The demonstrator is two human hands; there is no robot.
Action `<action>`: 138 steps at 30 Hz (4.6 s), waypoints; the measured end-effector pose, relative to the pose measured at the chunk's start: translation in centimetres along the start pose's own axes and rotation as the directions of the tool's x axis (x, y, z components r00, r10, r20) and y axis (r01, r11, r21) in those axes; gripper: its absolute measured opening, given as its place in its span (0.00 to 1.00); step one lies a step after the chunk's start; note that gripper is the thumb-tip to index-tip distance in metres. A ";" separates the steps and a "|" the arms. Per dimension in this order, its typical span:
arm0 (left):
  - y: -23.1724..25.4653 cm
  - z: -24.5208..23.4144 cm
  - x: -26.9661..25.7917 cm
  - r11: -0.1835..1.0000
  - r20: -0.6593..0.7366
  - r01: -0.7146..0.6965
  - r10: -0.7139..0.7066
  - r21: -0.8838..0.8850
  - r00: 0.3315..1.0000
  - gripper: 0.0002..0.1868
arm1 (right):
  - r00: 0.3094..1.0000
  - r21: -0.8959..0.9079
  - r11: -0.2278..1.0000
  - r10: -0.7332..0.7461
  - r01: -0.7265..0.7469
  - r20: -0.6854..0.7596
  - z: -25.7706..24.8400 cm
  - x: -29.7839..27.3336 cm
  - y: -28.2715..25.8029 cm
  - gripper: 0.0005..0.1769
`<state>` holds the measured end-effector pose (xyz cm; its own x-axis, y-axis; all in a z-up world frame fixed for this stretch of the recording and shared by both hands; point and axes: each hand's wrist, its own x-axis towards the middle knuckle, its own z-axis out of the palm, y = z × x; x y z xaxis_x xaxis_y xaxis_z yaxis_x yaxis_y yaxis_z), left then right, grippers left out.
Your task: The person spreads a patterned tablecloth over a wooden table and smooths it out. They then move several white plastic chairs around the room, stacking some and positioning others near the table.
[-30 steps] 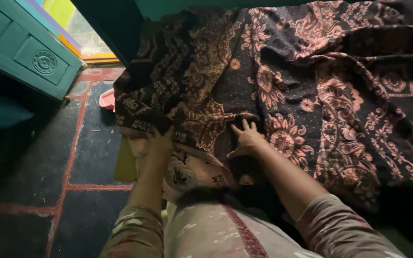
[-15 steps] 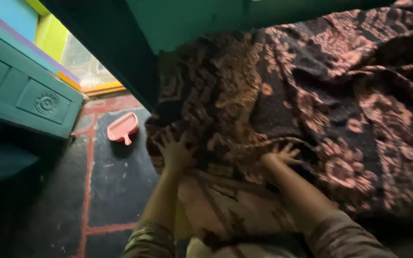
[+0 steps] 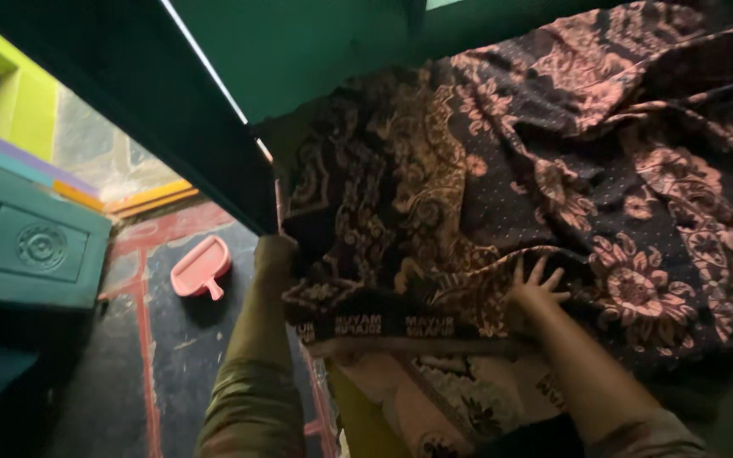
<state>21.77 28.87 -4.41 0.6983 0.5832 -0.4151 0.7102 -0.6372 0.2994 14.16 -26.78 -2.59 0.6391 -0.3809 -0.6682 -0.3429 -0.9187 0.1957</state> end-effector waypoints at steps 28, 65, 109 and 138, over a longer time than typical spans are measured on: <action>0.3 -24.7 22.9 0.889 -0.489 -0.184 -0.050 -0.420 0.871 0.51 | 0.952 -0.046 0.990 0.114 -0.132 -0.283 1.5 -4.6 -0.9 0.67; 11.5 -24.2 8.7 0.781 -0.299 -0.453 0.351 -0.430 0.888 0.61 | 0.951 -0.084 0.963 0.236 -0.256 -0.200 -1.3 -7.9 -3.5 0.63; 19.2 -11.6 12.3 0.168 0.099 -0.826 0.986 -0.538 0.136 0.33 | 0.772 0.676 0.375 -0.355 0.634 -0.527 -8.2 -14.6 -30.2 0.12; 14.1 -5.0 12.9 0.270 0.596 -0.935 0.720 0.231 0.355 0.30 | 0.501 0.710 0.670 0.701 -0.219 -0.507 5.1 -29.0 -20.2 0.45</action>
<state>41.27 29.92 -1.22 0.7060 -0.5517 -0.4441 -0.4815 -0.8337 0.2703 -0.98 3.37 9.13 0.4292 -0.8878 0.1661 -0.8580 -0.4582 -0.2322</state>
